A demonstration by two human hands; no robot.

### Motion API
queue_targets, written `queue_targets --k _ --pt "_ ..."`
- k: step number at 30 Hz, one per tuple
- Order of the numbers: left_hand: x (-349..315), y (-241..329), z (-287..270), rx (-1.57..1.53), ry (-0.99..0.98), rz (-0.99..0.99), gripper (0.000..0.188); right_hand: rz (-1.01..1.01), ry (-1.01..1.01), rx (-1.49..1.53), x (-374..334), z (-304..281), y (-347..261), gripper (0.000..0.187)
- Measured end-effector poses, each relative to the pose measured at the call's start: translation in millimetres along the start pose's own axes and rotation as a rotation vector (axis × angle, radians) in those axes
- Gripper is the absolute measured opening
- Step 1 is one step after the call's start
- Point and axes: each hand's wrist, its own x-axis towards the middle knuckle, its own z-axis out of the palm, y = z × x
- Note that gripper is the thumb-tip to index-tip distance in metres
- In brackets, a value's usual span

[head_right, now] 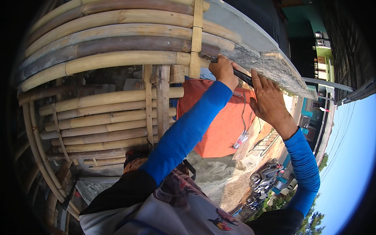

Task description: The person assembles a bamboo frame by inserting bamboo poles into a lattice structure and securing them with wire. They use pliers to twist and tighten the wire around the joints, ensuring the frame is stable.

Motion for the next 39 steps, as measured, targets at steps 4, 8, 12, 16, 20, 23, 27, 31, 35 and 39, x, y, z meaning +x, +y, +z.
queue_targets --k 4,8,12,16,20,23,27,31,35,39 --pt "-13 -6 3 0.136 0.094 0.006 0.025 0.078 0.022 0.098 24 24 -4 0.052" --pt "21 -10 4 0.266 0.184 0.195 0.029 0.011 0.066 0.214 52 34 6 0.029" --pt "-29 -1 -4 0.131 0.000 -0.008 0.044 -0.150 -0.070 0.572 55 46 42 0.041" --pt "-17 8 -26 -0.125 -0.229 -0.135 0.036 0.246 -0.569 1.042 74 20 33 0.036" --pt "-16 -2 -19 -0.266 -0.215 -0.222 0.028 0.270 -0.647 0.987 74 18 35 0.028" --pt "-9 -12 -13 -0.330 -0.206 -0.120 0.026 -0.034 -0.064 0.364 54 46 31 0.037" --pt "-14 -9 -4 -0.214 -0.106 -0.060 0.031 0.118 -0.009 -0.036 47 52 1 0.039" --pt "-18 -10 10 -0.136 -0.015 -0.032 0.041 0.054 -0.015 -0.024 53 46 11 0.027" --pt "-26 -11 1 -0.189 -0.134 -0.087 0.045 -0.088 -0.332 0.545 79 12 57 0.032" --pt "-22 0 -8 -0.322 -0.340 -0.271 0.040 0.345 -0.896 1.101 104 -18 65 0.036"
